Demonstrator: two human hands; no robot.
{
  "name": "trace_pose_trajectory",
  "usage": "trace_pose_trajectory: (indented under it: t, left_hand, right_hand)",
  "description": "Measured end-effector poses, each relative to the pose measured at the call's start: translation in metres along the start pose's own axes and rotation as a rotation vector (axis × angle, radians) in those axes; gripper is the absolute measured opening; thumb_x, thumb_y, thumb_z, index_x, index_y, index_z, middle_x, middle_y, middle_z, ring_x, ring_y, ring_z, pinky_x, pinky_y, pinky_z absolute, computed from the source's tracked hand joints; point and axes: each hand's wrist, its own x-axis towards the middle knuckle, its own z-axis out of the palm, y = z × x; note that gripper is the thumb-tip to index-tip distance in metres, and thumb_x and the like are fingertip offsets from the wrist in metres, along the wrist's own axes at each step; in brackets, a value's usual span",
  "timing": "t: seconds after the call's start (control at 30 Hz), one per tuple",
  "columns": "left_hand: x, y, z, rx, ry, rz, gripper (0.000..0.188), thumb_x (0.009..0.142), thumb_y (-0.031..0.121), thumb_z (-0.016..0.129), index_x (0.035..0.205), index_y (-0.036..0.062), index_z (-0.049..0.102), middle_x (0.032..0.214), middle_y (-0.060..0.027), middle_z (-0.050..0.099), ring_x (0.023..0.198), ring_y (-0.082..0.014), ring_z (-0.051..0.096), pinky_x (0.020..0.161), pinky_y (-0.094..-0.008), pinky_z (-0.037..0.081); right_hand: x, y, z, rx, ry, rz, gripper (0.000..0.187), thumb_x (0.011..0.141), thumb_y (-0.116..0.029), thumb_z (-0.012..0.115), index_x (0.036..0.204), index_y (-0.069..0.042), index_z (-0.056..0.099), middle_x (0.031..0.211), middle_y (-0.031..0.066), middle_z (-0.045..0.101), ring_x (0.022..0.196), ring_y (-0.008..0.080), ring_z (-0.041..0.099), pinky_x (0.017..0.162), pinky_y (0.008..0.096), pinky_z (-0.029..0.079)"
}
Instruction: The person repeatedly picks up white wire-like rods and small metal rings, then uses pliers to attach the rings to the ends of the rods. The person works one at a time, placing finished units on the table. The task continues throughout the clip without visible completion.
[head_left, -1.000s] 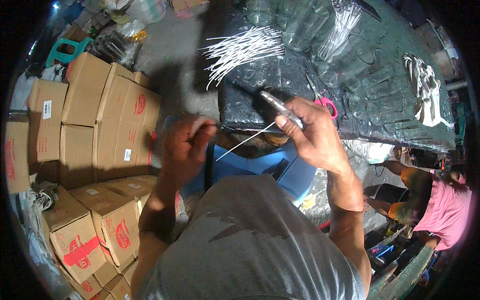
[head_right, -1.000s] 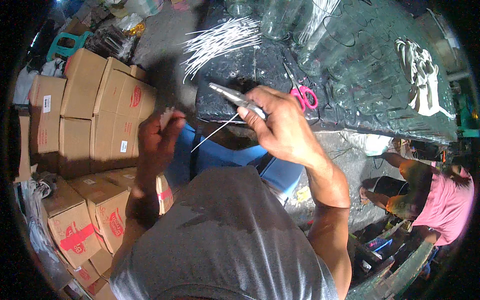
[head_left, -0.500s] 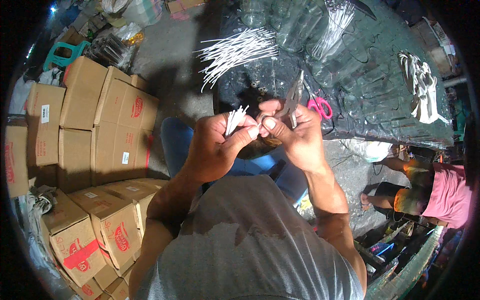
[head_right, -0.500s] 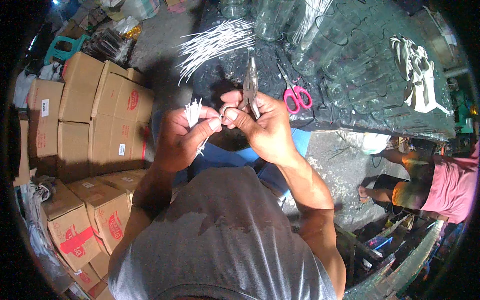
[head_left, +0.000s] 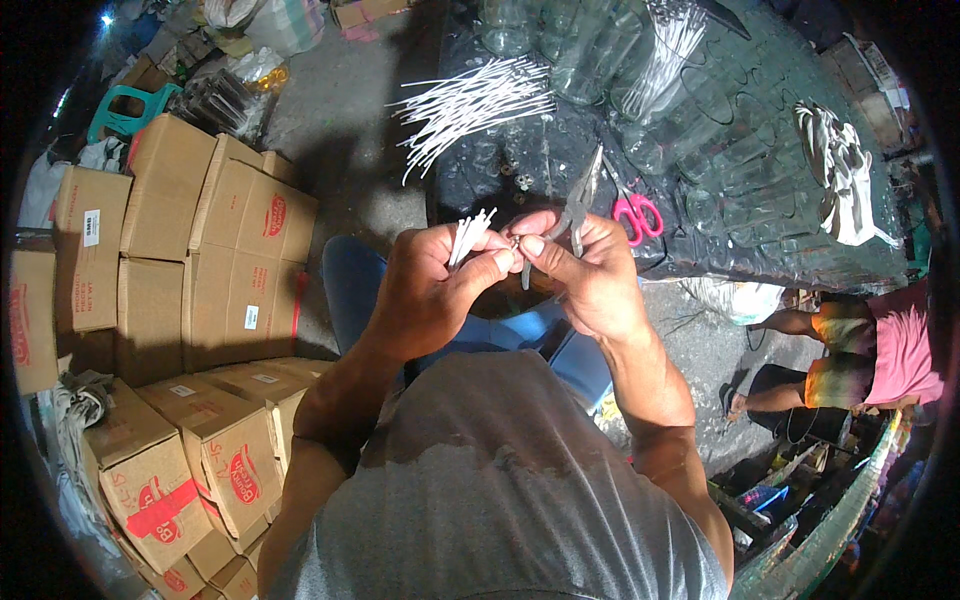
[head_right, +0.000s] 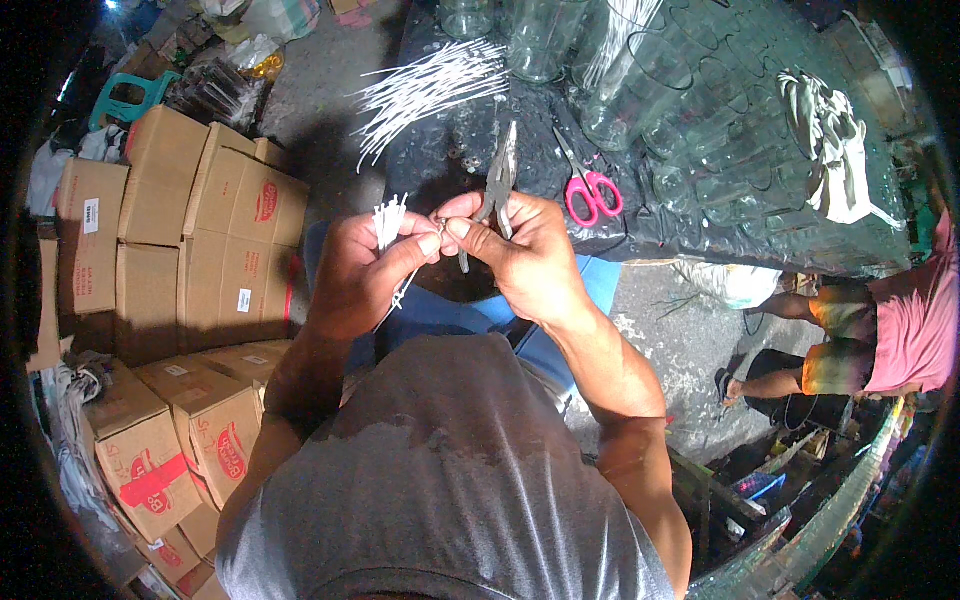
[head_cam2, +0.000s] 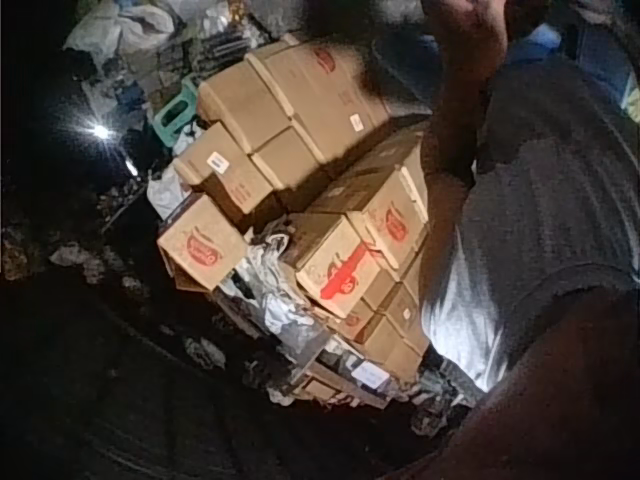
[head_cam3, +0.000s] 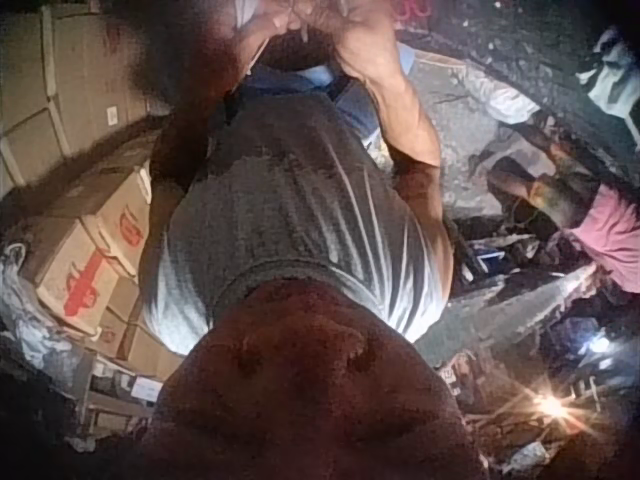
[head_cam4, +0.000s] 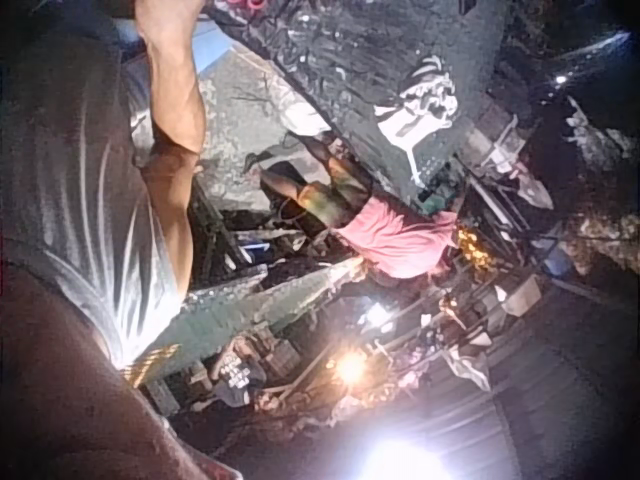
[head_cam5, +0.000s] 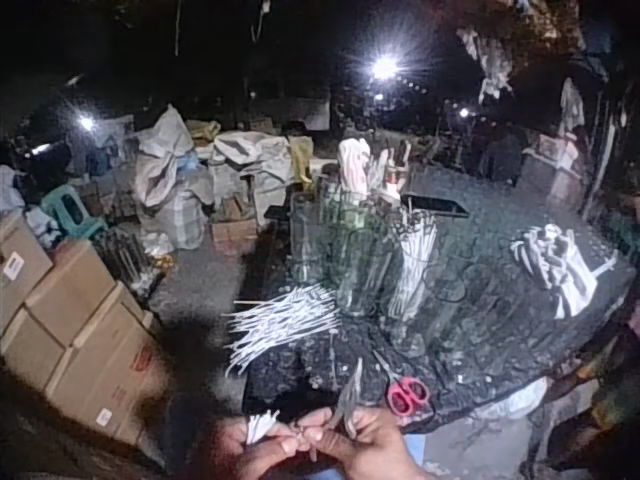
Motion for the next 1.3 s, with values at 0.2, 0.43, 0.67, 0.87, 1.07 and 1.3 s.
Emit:
trace_pose_trajectory:
  t: [0.2, 0.43, 0.67, 0.87, 1.07, 1.3]
  left_hand:
    - [0.001, -0.007, 0.003, -0.084, 0.027, 0.019, 0.015, 0.094, 0.009, 0.064, 0.096, -0.0038, 0.073, 0.083, -0.0050, 0.071, 0.075, -0.0063, 0.060, 0.066, -0.0234, 0.046]
    - [0.000, -0.004, 0.001, -0.121, 0.059, -0.095, 0.015, 0.091, 0.008, 0.064, 0.096, -0.0044, 0.072, 0.081, -0.0081, 0.074, 0.072, -0.0082, 0.064, 0.066, -0.0250, 0.051]
    - [0.000, -0.004, 0.002, -0.174, 0.142, -0.018, 0.022, 0.092, 0.008, 0.065, 0.112, -0.0025, 0.066, 0.079, -0.0026, 0.068, 0.065, -0.0034, 0.055, 0.058, -0.0212, 0.044]
    - [-0.003, -0.011, -0.011, -0.216, 0.145, 0.126, 0.028, 0.094, 0.006, 0.062, 0.121, -0.0005, 0.062, 0.082, -0.0019, 0.067, 0.062, -0.0032, 0.052, 0.057, -0.0210, 0.042]
    - [-0.003, -0.014, -0.013, -0.255, 0.117, 0.122, 0.022, 0.094, 0.006, 0.062, 0.115, 0.0013, 0.066, 0.084, -0.0026, 0.068, 0.063, -0.0036, 0.053, 0.058, -0.0213, 0.043]
    - [-0.005, -0.005, -0.015, -0.025, 0.102, 0.139, 0.016, 0.092, 0.005, 0.063, 0.107, 0.0001, 0.069, 0.089, -0.0068, 0.072, 0.082, -0.0103, 0.066, 0.076, -0.0263, 0.051]
  right_hand:
    - [-0.001, 0.007, 0.001, -0.077, 0.040, -0.027, 0.011, 0.096, -0.002, 0.064, 0.104, 0.004, 0.069, 0.088, 0.0073, 0.072, 0.078, 0.0115, 0.066, 0.072, 0.0263, 0.053]
    - [-0.004, 0.008, 0.006, -0.417, 0.108, -0.231, 0.011, 0.095, -0.006, 0.069, 0.102, 0.003, 0.070, 0.089, 0.0068, 0.073, 0.081, 0.0125, 0.067, 0.074, 0.0268, 0.053]
    - [-0.002, 0.005, 0.004, -0.554, 0.108, -0.411, 0.018, 0.094, -0.010, 0.069, 0.108, 0.002, 0.066, 0.089, 0.0120, 0.071, 0.080, 0.0172, 0.069, 0.071, 0.0308, 0.053]
    - [-0.016, -0.048, -0.005, -1.075, -0.006, -0.111, 0.033, 0.093, -0.027, 0.074, 0.083, -0.002, 0.054, 0.061, 0.0132, 0.053, 0.055, 0.0205, 0.056, 0.054, 0.0381, 0.042]
    - [-0.019, -0.046, -0.022, -1.145, -0.271, 0.055, 0.049, 0.096, -0.041, 0.066, 0.071, 0.001, 0.060, 0.056, 0.0193, 0.047, 0.052, 0.0348, 0.050, 0.054, 0.0449, 0.039]
    - [-0.011, -0.043, -0.017, -1.325, -0.344, -0.116, 0.050, 0.096, -0.040, 0.063, 0.072, 0.003, 0.060, 0.064, 0.0249, 0.055, 0.067, 0.0460, 0.058, 0.062, 0.0510, 0.045]
